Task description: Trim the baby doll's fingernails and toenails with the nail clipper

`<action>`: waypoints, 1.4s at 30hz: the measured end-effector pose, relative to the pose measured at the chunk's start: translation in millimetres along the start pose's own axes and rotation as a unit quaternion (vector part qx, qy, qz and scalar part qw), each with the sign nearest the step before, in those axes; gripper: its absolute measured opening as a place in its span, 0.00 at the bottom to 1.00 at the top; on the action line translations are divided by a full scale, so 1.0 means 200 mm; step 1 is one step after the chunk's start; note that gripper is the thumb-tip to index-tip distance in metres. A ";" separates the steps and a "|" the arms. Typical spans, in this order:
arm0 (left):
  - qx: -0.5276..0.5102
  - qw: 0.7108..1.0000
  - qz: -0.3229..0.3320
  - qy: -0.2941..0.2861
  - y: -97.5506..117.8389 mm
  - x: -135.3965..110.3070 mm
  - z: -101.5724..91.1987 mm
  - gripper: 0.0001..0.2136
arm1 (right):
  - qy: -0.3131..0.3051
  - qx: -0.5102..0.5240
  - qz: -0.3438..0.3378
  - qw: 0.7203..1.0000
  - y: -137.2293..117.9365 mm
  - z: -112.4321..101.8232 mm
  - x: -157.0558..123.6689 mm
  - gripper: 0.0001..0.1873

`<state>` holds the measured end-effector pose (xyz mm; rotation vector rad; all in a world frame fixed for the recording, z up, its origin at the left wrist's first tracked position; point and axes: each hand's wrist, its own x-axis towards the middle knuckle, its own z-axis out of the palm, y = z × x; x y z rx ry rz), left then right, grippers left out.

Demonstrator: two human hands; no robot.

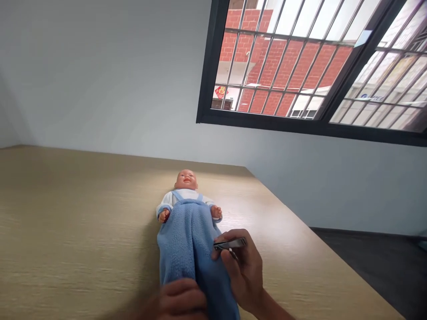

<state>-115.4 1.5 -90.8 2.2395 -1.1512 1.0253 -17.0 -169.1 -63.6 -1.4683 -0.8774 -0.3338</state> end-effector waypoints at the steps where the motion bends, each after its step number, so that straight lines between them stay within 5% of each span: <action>1: 0.015 0.999 -0.002 0.037 -0.02 0.02 -0.05 0.13 | 0.008 0.002 -0.001 1.000 0.00 0.00 -0.01 0.09; 2: 0.035 0.998 -0.010 0.056 -0.05 0.04 -0.10 0.13 | 0.015 0.004 0.000 1.000 0.00 0.01 -0.01 0.09; 6: 0.050 0.985 -0.163 -0.039 -0.17 0.05 -0.23 0.17 | 0.027 0.012 0.007 1.000 -0.01 0.03 -0.03 0.08; 13: -0.012 0.968 -0.235 -0.090 -0.21 0.01 -0.23 0.21 | 0.045 0.027 0.015 0.999 -0.03 0.04 -0.02 0.10; 27: -0.042 0.971 -0.222 -0.078 -0.15 0.05 -0.21 0.28 | 0.082 0.053 0.142 0.985 -0.08 0.06 -0.07 0.14; 34: -0.013 0.973 -0.224 -0.052 -0.12 0.03 -0.17 0.23 | 0.084 0.039 0.158 0.983 -0.11 0.05 -0.05 0.13; 42: -0.007 0.977 -0.214 0.005 -0.27 0.02 -0.29 0.14 | 0.086 0.048 0.157 0.983 -0.13 0.05 -0.04 0.12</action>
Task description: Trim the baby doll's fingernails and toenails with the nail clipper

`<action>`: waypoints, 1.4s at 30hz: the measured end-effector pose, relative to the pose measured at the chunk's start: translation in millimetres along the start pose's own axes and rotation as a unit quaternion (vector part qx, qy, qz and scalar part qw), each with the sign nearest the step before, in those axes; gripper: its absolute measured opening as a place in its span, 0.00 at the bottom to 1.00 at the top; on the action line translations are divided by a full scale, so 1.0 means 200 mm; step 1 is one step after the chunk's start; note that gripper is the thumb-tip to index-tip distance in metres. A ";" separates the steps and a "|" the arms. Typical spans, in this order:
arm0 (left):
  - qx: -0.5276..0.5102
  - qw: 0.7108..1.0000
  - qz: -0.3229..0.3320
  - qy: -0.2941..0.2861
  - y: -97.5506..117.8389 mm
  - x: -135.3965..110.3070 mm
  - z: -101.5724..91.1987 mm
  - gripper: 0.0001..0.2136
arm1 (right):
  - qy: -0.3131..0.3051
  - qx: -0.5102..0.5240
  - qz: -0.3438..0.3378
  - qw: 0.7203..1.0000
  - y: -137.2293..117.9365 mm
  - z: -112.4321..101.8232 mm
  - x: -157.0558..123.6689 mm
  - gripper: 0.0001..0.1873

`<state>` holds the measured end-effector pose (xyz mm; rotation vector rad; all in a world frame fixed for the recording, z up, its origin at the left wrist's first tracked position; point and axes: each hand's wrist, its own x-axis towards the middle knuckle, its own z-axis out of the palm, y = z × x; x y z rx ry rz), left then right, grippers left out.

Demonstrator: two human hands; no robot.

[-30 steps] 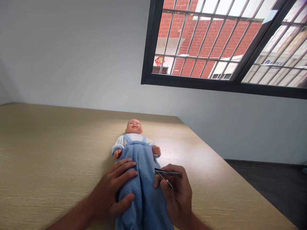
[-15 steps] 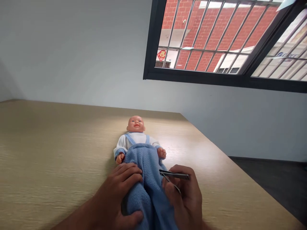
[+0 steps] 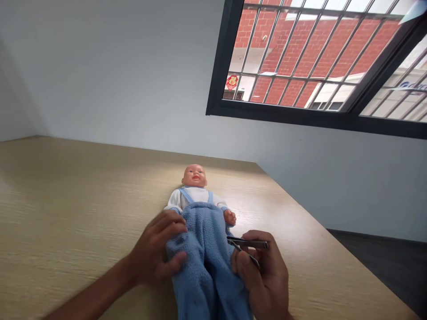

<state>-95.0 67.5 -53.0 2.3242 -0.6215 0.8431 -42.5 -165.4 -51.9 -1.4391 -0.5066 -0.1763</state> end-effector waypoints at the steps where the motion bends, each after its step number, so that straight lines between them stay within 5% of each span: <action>1: 0.001 1.000 -0.028 0.000 -0.02 0.01 -0.03 0.14 | 0.000 -0.005 -0.003 1.000 0.00 0.00 0.00 0.12; 4: -0.012 0.995 -0.091 -0.036 -0.09 0.03 -0.08 0.17 | 0.001 -0.016 -0.016 1.000 0.02 -0.01 0.01 0.13; 9: -0.021 0.990 -0.106 -0.089 -0.18 0.03 -0.06 0.18 | -0.024 -0.022 -0.044 0.999 0.04 -0.01 0.02 0.12; 16: -0.035 0.987 -0.129 -0.091 -0.29 0.00 -0.01 0.16 | -0.001 -0.012 -0.024 1.000 0.02 0.01 0.01 0.13; 30: -0.121 0.978 -0.167 -0.007 -0.08 0.07 -0.06 0.12 | -0.107 0.032 0.048 0.993 -0.10 0.02 -0.01 0.17; 35: -0.119 0.978 -0.163 0.059 -0.12 0.11 0.04 0.08 | -0.173 -0.013 0.068 0.983 -0.10 0.06 0.14 0.16; 42: -0.115 0.978 -0.135 0.112 -0.19 0.13 0.15 0.15 | -0.233 0.004 -0.043 0.971 -0.03 0.30 0.41 0.09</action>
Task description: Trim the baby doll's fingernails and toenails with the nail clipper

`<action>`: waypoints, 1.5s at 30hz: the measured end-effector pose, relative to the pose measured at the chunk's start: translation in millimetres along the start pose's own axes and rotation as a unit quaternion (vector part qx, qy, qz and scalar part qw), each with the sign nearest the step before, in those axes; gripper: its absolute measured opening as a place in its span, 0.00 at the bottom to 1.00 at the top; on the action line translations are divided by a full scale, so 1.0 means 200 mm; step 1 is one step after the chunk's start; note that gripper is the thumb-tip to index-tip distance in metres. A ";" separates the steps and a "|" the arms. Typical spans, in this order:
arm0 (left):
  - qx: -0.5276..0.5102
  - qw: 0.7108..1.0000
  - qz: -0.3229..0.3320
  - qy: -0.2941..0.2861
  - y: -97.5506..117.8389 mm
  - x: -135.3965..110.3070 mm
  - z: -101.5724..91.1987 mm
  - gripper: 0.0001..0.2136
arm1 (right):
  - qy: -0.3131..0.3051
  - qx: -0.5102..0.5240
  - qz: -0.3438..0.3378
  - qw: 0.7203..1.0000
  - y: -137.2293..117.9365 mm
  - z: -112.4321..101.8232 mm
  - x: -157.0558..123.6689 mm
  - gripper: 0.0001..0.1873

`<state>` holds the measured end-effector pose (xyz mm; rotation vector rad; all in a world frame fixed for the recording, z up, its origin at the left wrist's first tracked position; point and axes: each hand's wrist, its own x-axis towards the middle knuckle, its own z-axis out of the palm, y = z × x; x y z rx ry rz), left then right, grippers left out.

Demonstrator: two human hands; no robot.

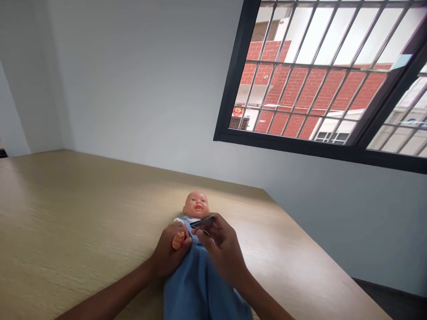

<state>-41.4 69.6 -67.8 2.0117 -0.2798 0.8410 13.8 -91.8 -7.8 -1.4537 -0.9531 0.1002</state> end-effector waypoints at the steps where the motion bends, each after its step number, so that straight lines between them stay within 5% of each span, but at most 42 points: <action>1: 0.001 1.000 0.002 0.000 -0.01 0.00 0.00 0.15 | -0.007 0.001 -0.010 1.000 0.02 0.02 0.02 0.09; 8: 0.005 1.000 -0.011 -0.022 -0.01 -0.05 0.00 0.18 | -0.061 -0.054 -0.054 0.995 0.15 0.02 -0.06 0.13; 16: -0.011 0.999 -0.034 -0.024 -0.01 -0.06 0.00 0.17 | -0.073 -0.201 -0.139 0.967 0.13 -0.02 -0.07 0.16; 29: -0.014 0.999 -0.026 -0.036 0.00 -0.05 -0.01 0.19 | -0.091 -0.169 -0.217 0.957 0.07 0.00 -0.03 0.11; 45: 0.000 0.999 -0.025 -0.034 0.00 -0.05 -0.01 0.21 | -0.237 -0.204 -0.127 0.941 -0.08 -0.05 0.04 0.12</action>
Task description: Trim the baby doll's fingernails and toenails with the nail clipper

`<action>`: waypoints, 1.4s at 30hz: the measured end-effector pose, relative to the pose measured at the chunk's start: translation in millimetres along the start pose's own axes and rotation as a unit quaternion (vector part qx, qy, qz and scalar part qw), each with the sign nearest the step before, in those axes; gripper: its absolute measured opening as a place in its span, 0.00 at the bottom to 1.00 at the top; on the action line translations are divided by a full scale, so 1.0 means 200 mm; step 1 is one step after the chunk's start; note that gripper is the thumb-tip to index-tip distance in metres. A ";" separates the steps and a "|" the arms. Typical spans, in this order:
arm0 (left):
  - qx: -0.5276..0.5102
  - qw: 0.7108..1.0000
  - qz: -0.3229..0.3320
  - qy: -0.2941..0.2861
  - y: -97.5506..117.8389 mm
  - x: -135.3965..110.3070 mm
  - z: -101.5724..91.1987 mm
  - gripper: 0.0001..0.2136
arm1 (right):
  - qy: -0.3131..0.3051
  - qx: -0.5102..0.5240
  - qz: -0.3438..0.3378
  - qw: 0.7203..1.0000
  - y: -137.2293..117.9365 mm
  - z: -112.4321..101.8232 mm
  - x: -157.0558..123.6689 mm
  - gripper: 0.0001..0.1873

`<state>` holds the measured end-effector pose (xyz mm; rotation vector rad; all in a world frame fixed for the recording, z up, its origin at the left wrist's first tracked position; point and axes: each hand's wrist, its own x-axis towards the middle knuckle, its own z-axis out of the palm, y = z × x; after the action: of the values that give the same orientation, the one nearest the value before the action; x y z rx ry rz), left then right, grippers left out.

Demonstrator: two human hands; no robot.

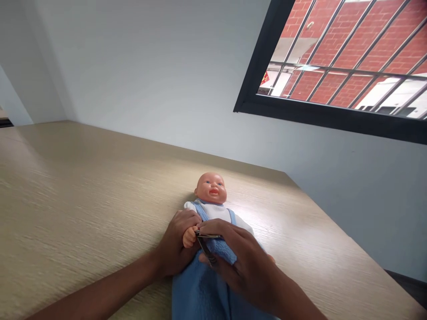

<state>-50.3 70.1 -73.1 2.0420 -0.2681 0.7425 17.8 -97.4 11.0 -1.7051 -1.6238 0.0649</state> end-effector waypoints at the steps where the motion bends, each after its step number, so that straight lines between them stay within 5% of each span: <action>1: 0.001 1.000 0.001 0.001 0.00 0.00 0.00 0.21 | -0.011 0.001 -0.006 1.000 0.00 -0.01 0.01 0.12; 7: 0.007 1.000 0.004 -0.001 -0.01 0.00 0.00 0.20 | -0.037 -0.013 -0.012 0.999 0.00 -0.01 0.00 0.14; 13: 0.011 1.000 0.002 -0.010 0.00 -0.01 0.00 0.17 | -0.055 0.029 0.086 0.994 0.06 -0.05 -0.06 0.17; 20: 0.012 1.000 0.002 -0.010 -0.01 -0.01 0.00 0.16 | -0.082 0.002 0.074 0.994 0.06 -0.06 -0.06 0.19; 26: 0.015 1.000 -0.001 -0.008 0.00 -0.02 -0.01 0.16 | -0.072 -0.022 0.036 0.997 0.04 -0.06 -0.04 0.18; 34: 0.013 1.000 -0.012 0.003 0.03 0.00 -0.01 0.10 | -0.073 -0.149 -0.123 0.978 -0.02 -0.04 -0.03 0.17; 42: -0.017 1.000 -0.007 0.021 0.07 -0.01 -0.02 0.08 | -0.081 -0.214 -0.144 0.963 -0.05 -0.02 -0.05 0.18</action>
<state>-59.5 65.5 -62.6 1.9925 -0.2409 0.7654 10.5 -108.3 14.4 -1.7877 -2.1104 -0.3186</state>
